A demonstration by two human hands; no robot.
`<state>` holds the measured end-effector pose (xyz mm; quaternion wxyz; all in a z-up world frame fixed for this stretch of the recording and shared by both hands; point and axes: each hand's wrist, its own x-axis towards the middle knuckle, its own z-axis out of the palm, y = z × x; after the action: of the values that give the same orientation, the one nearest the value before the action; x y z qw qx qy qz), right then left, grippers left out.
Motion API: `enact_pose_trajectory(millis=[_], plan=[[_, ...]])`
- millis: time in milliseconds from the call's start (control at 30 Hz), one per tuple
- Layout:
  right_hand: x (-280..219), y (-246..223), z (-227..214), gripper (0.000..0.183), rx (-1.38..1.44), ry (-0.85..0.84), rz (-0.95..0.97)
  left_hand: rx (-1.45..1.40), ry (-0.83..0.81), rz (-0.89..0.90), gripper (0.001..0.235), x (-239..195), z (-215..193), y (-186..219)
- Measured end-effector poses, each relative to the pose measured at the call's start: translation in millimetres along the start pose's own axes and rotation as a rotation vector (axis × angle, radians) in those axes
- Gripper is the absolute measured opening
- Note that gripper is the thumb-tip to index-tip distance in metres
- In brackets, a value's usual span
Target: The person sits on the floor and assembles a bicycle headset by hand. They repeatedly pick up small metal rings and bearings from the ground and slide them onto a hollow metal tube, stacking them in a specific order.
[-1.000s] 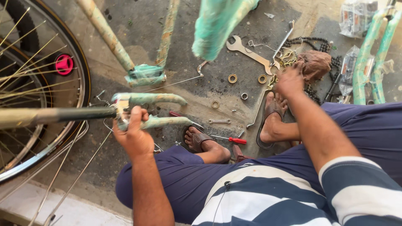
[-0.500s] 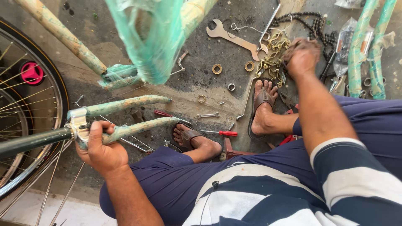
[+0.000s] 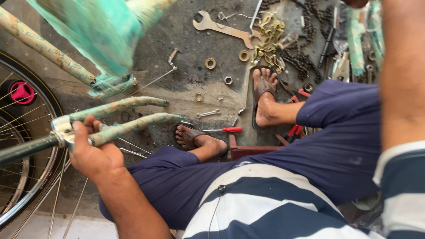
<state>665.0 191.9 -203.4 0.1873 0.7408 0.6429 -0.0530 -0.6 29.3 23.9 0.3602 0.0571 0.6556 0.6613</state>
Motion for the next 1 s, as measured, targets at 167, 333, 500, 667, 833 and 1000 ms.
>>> enact_pose_trajectory(millis=[167, 333, 500, 667, 833, 1000], plan=[[-42, 13, 10, 0.02, 0.02, -0.047, -0.074, -0.059, -0.045, 0.085, 0.016, 16, -18, -16], [-44, -12, 17, 0.019, 0.046, -0.014, -0.225, -0.061, -0.124, 0.277, 0.013, -29, -29, 3], [-34, -78, 3, 0.019, 0.052, 0.047, -0.446, 0.007, -0.275, 0.476, 0.012, -93, -58, 66], [-34, -119, -19, 0.019, 0.043, 0.074, -0.543, 0.0, -0.442, 0.572, 0.012, -74, -69, 115], [-54, -150, -12, 0.02, -0.002, 0.069, -0.511, -0.008, -0.351, 0.516, 0.017, -20, -111, 117], [-36, -72, 8, 0.02, -0.116, 0.011, -0.401, -0.109, -0.37, 0.313, 0.023, 47, -160, 90]])
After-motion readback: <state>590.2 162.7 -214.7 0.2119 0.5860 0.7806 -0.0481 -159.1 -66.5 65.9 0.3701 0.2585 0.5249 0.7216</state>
